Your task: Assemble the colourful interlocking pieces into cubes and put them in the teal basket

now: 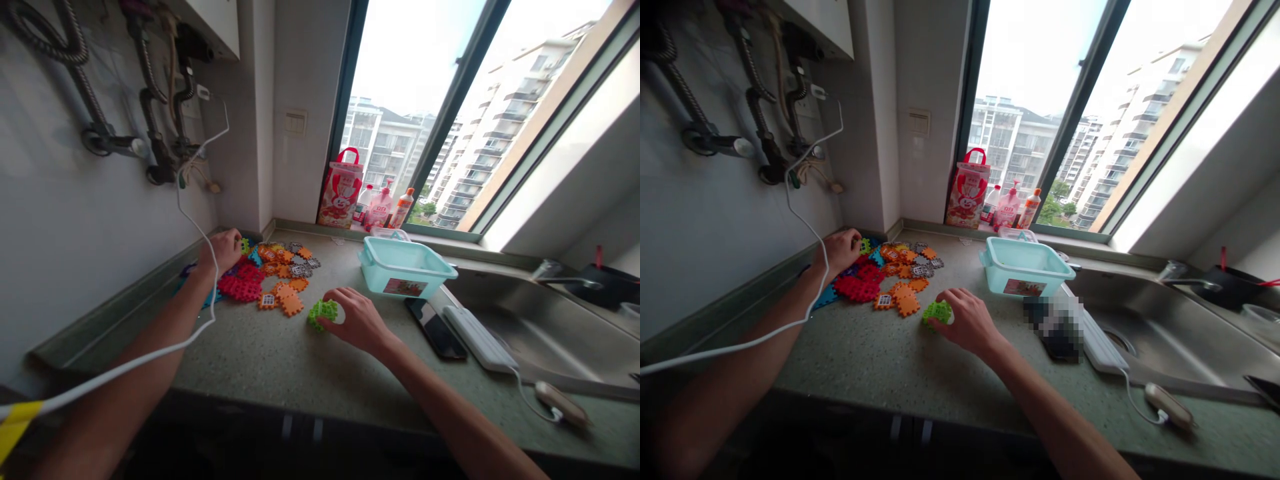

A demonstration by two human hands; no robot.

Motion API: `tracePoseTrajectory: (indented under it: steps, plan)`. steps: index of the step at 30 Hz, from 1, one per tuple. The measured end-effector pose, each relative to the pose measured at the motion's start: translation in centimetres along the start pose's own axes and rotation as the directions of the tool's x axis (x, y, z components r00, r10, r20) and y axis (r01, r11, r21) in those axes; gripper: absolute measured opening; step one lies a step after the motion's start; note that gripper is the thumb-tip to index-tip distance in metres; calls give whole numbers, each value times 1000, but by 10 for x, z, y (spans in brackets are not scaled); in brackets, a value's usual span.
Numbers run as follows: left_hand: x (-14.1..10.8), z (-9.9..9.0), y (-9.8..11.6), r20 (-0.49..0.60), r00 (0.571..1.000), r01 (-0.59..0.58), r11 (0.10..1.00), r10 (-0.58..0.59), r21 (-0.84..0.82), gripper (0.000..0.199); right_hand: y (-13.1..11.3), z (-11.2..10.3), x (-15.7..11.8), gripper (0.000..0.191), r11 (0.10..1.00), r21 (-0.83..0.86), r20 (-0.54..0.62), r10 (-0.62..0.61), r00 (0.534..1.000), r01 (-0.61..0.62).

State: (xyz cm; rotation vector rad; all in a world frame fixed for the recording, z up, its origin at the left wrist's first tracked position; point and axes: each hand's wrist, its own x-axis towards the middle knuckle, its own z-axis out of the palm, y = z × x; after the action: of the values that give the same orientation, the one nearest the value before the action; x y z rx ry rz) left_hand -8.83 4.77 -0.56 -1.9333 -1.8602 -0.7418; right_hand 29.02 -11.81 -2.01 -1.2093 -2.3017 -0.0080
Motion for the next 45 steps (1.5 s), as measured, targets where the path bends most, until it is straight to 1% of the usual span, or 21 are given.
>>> tracePoseTrajectory:
  steps: [3, 5, 8, 10, 13, 14, 16, 17, 19, 23, 25, 27, 30, 32, 34, 37, 39, 40, 42, 43, 45]
  plan:
    - [-6, -14, 16, -108, 993, -49, 996, 42, -69, 21, 0, -3, 0, 36, 1000, -20, 55, 2, 998, -1]
    - [-14, -21, 30, -141, 986, -103, 988, 87, -112, 21, 2, -5, 0, 39, 999, -29, 94, 34, 995, -32]
    - [-29, -27, 58, -169, 962, -246, 953, 216, -179, 23, 7, -7, -2, 41, 997, -19, 133, 75, 988, -73]
    - [-40, -26, 77, -194, 922, -376, 897, 336, -233, 23, 9, -7, -2, 41, 998, -3, 145, 68, 987, -69]
    - [-54, -17, 102, -210, 843, -537, 791, 495, -294, 19, 9, -7, -2, 37, 998, 15, 121, 58, 991, -61]
    - [-57, -14, 107, -209, 822, -569, 761, 529, -311, 18, 8, -7, -1, 35, 998, 19, 101, 59, 993, -61]
    - [-61, -8, 114, -198, 805, -591, 730, 558, -344, 18, 5, -7, 0, 33, 998, 17, 50, 59, 997, -60]
    - [-62, -6, 116, -187, 808, -585, 727, 558, -360, 18, 4, -6, 1, 31, 998, 12, 33, 55, 998, -55]
    - [-63, -4, 117, -167, 832, -549, 740, 530, -388, 17, 2, -4, 2, 29, 999, -6, 32, 49, 998, -49]
    - [-63, -3, 116, -157, 896, -438, 769, 415, -465, 16, 1, 2, 2, 35, 995, -60, 101, 83, 991, -78]
    - [-64, -4, 117, -147, 914, -399, 772, 378, -495, 15, 1, 3, 2, 35, 993, -73, 117, 100, 988, -92]
    - [-65, -5, 119, -133, 924, -373, 768, 359, -521, 15, 0, 3, 1, 34, 992, -81, 96, 100, 990, -92]
    - [-67, -8, 124, -108, 940, -324, 750, 323, -577, 16, -4, 2, 1, 34, 988, -128, 23, 95, 995, -92]
    - [-68, -9, 127, -86, 951, -283, 724, 297, -629, 17, -8, 2, 0, 35, 978, -187, -8, 95, 995, -95]
    - [-68, -8, 130, -64, 960, -239, 678, 273, -695, 18, -12, 3, -1, 36, 964, -246, -5, 102, 995, -100]
    - [-70, -6, 137, 7, 959, -154, 545, 282, -824, 21, -12, 0, -2, 41, 954, -285, 10, 97, 995, -91]
    - [-73, -7, 145, 68, 945, -80, 427, 320, -901, 21, -9, -6, -3, 44, 961, -259, -41, 85, 996, -92]
    - [-75, -8, 150, 86, 935, -56, 384, 343, -922, 21, -7, -9, -2, 44, 967, -236, -84, 75, 994, -93]
    - [-80, -11, 160, 89, 917, -62, 360, 389, -931, 19, -3, -14, -2, 44, 979, -188, -152, 49, 987, -78]
    - [-82, -12, 165, 85, 908, -82, 372, 411, -924, 19, -3, -16, -2, 44, 983, -173, -160, 33, 987, -61]
    - [-86, -13, 172, 92, 890, -108, 403, 446, -909, 20, -3, -15, -2, 45, 985, -171, -128, 8, 992, -30]
